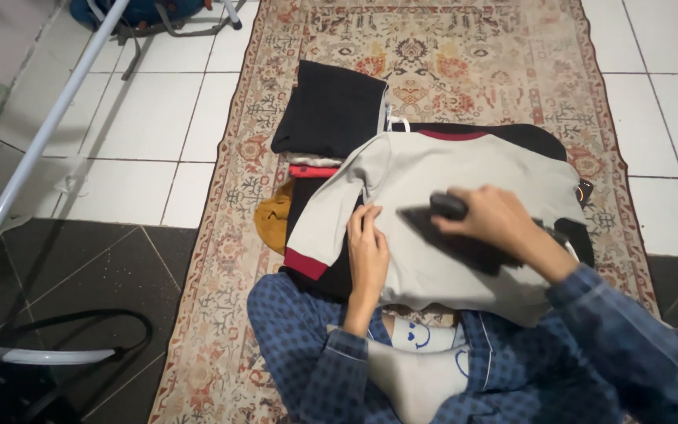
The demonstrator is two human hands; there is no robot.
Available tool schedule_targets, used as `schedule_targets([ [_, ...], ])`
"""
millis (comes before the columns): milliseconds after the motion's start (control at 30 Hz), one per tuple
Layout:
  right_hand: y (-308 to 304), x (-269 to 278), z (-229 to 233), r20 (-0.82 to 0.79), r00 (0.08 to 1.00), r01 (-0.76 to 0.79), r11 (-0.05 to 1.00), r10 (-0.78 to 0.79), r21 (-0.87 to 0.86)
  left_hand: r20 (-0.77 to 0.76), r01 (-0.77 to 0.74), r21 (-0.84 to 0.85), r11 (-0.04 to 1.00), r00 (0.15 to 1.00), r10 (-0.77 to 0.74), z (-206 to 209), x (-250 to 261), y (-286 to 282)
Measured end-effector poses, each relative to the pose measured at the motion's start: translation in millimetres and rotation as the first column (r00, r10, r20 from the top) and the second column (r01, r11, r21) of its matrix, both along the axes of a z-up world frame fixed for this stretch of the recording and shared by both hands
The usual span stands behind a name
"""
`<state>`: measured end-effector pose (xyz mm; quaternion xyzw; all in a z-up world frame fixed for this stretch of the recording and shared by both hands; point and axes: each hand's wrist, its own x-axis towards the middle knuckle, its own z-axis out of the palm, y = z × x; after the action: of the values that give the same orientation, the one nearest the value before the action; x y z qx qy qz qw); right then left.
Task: Ironing a long-sleeved shirt on a rug on the floor
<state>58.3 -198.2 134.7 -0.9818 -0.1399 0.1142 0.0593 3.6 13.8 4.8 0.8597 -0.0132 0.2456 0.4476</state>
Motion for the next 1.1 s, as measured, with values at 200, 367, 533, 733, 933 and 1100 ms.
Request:
schedule_targets([
  [200,-6.9,55.2,-15.6,0.134,0.975,0.164,0.983,-0.175,0.084,-0.008,0.099,0.263,0.96,0.995,-0.1,2.5,-8.6,17.1],
  [367,2.7,36.6,3.6,0.028,0.987,0.15,0.979,-0.155,0.138,-0.051,0.191,0.403,0.895,0.981,-0.186,5.4,-35.9,54.3],
  [533,21.6,-27.1,24.0,-0.218,0.955,-0.198,0.98,0.201,0.039,0.019,0.137,0.467,0.873,0.986,-0.164,2.7,-36.4,62.5],
  [733,15.2,-48.4,-5.8,-0.181,0.933,-0.315,0.949,0.312,0.011,0.125,0.103,0.092,0.99,0.986,-0.114,49.2,-84.9,53.9],
  [933,31.8,-1.2,16.9,-0.124,0.992,-0.015,0.999,0.021,0.044,-0.086,-0.184,-0.224,0.957,0.982,0.169,-38.9,-155.8,29.3],
  [1100,30.3,19.1,9.0,-0.023,0.996,0.091,0.992,-0.089,0.092,-0.165,-0.171,-0.272,0.947,0.978,0.129,-105.5,-158.4,24.9],
])
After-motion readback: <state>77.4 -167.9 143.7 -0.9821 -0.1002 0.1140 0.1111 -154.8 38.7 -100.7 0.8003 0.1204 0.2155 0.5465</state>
